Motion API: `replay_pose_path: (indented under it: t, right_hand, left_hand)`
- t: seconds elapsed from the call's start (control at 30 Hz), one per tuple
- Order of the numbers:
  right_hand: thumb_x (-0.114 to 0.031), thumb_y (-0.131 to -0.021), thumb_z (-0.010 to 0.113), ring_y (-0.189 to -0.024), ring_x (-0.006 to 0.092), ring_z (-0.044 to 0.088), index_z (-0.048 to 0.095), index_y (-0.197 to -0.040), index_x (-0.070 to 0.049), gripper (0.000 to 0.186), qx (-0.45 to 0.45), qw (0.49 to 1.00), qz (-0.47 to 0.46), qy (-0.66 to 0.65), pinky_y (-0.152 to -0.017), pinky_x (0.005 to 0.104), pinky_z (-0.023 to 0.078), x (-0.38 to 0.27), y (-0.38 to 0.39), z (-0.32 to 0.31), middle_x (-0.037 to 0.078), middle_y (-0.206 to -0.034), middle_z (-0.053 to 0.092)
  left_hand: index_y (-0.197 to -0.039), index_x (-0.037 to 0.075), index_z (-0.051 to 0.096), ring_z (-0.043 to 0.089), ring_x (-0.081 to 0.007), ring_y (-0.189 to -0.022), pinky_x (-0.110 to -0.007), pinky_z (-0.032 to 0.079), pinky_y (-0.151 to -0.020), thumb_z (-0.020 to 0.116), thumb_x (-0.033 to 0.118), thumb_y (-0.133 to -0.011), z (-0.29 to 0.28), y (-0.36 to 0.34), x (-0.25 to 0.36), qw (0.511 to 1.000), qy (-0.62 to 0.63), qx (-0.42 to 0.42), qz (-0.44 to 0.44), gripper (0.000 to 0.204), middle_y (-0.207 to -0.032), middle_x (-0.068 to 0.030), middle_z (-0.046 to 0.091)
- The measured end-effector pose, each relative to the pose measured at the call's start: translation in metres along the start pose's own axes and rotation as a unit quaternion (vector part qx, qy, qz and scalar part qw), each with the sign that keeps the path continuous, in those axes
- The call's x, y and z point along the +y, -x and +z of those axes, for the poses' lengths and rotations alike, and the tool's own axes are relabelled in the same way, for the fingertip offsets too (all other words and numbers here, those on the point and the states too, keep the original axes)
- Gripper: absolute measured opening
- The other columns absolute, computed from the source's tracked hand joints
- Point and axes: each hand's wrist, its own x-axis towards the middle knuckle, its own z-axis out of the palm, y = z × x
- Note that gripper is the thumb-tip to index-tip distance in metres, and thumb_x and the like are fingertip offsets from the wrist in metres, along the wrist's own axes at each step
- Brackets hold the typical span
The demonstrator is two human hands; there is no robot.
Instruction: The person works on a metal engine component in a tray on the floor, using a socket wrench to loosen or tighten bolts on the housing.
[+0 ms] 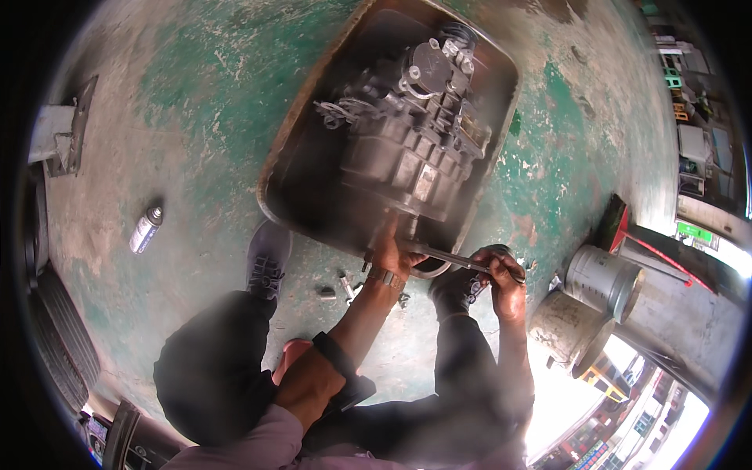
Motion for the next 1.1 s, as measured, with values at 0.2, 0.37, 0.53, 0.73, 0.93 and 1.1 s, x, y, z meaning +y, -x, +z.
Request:
replay_pose_path:
  t: [0.2,0.37,0.53,0.73,0.93,1.1]
  right_hand:
    - [0.002,-0.085,0.054,-0.061,0.0074,0.054,0.062,-0.102,0.002,0.02,-0.194,0.953,-0.103,0.209,-0.055,0.0195,0.044,-0.061,0.0,0.067,0.007,-0.087,0.067]
    - [0.0,-0.086,0.05,-0.063,0.0102,0.057,0.061,-0.103,0.002,0.02,-0.142,0.962,-0.002,0.233,-0.051,0.0198,0.042,-0.062,-0.003,0.06,0.008,-0.086,0.067]
    - [-0.016,-0.086,0.05,-0.059,0.0142,0.056,0.055,-0.105,0.005,0.029,0.029,0.998,0.049,0.026,-0.048,0.0221,0.041,-0.019,-0.011,0.009,0.013,-0.083,0.065]
    - [-0.03,-0.086,0.049,-0.055,0.0134,0.052,0.057,-0.1,-0.001,0.032,0.088,0.959,0.191,-0.19,-0.046,0.0249,0.045,0.073,-0.013,-0.05,0.007,-0.081,0.061]
    - [-0.037,-0.088,0.046,-0.055,0.0139,0.051,0.058,-0.098,-0.003,0.037,0.089,0.951,0.246,-0.165,-0.045,0.0266,0.043,0.085,-0.009,-0.047,0.005,-0.079,0.059]
    - [-0.037,-0.09,0.049,-0.058,0.0117,0.049,0.06,-0.094,0.0,0.039,0.061,0.996,0.056,-0.028,-0.051,0.0228,0.039,0.046,-0.011,-0.02,0.007,-0.076,0.061]
  left_hand:
    - [-0.111,0.016,0.048,0.053,-0.0212,-0.072,-0.035,0.044,-0.046,0.06,0.057,-0.077,-0.009,-0.008,-0.002,1.0,0.013,-0.009,-0.016,0.055,-0.084,-0.0054,0.051]
    - [-0.108,0.017,0.049,0.054,-0.0198,-0.069,-0.032,0.041,-0.041,0.059,0.056,-0.077,-0.01,-0.005,-0.003,1.0,0.005,-0.003,-0.012,0.051,-0.08,-0.003,0.052]
    - [-0.111,0.019,0.048,0.057,-0.0214,-0.08,-0.039,0.047,-0.056,0.06,0.055,-0.077,0.0,-0.001,-0.009,0.997,0.067,-0.035,0.012,0.051,-0.093,-0.0025,0.054]
    - [-0.118,0.019,0.046,0.055,-0.0222,-0.094,-0.044,0.046,-0.069,0.062,0.056,-0.075,0.0,-0.006,-0.01,1.0,0.009,-0.012,0.022,0.058,-0.106,-0.0019,0.054]
    - [-0.122,0.019,0.044,0.05,-0.0222,-0.105,-0.046,0.044,-0.077,0.06,0.057,-0.076,0.003,0.002,-0.005,0.999,-0.004,0.002,0.037,0.061,-0.112,-0.0014,0.052]
    - [-0.119,0.019,0.044,0.055,-0.0247,-0.092,-0.045,0.046,-0.069,0.058,0.057,-0.078,-0.011,-0.007,-0.006,1.0,-0.007,-0.002,0.02,0.058,-0.105,-0.0039,0.054]
